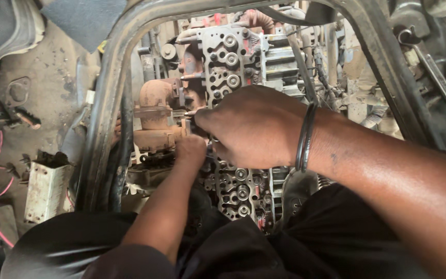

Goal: The person works on an engine cylinder head by hand and using a socket. They insert small metal components into the head and use a socket to secure or position them.

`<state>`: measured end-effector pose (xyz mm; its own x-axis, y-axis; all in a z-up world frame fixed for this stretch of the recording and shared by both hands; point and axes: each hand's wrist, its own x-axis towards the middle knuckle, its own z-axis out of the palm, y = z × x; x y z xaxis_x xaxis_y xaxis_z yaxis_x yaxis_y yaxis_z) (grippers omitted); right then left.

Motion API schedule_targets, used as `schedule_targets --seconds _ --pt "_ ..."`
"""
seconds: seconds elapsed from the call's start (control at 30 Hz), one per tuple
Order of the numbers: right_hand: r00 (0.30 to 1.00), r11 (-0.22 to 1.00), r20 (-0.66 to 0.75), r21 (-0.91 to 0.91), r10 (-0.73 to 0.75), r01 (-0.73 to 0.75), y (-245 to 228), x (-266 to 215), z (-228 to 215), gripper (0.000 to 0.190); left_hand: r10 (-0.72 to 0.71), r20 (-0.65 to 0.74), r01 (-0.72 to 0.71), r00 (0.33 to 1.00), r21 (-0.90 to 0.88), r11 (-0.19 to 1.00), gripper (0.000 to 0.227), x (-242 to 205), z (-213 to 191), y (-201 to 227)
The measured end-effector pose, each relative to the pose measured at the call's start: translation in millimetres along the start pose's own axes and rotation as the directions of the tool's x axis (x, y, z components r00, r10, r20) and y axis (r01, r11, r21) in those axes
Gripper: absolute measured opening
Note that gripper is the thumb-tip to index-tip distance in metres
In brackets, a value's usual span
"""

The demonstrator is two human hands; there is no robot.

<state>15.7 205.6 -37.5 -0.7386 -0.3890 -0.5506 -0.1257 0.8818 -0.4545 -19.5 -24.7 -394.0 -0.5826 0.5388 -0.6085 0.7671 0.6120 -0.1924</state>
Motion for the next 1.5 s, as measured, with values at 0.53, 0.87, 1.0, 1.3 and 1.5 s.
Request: schedule_targets --seconds 0.53,0.87,1.0,1.3,1.5 --pt "0.999 0.996 -0.044 -0.086 -0.028 0.024 -8.8 2.5 7.0 0.023 -0.1 0.24 0.165 0.966 -0.268 0.949 0.026 -19.6 -27.5 12.8" --pt "0.998 0.997 -0.052 -0.069 -0.029 0.025 -12.7 0.3 9.0 0.023 -0.002 0.396 0.016 0.918 -0.031 0.999 0.037 -32.9 -29.8 22.9" --pt "0.999 0.998 -0.032 -0.06 -0.018 0.016 -12.0 1.0 9.9 0.025 0.067 0.402 -0.126 0.913 0.122 0.985 0.039 -40.7 -31.4 28.5" --pt "0.998 0.999 -0.042 -0.033 -0.043 0.042 -8.8 0.2 13.5 0.024 -0.016 0.582 -0.261 0.813 0.389 0.884 0.033 -47.6 -50.3 48.8" --pt "0.999 0.999 -0.026 -0.018 -0.03 0.029 -9.9 -1.0 13.7 0.019 -0.049 0.567 -0.277 0.822 0.474 0.836 0.031 -45.2 -40.1 50.9"
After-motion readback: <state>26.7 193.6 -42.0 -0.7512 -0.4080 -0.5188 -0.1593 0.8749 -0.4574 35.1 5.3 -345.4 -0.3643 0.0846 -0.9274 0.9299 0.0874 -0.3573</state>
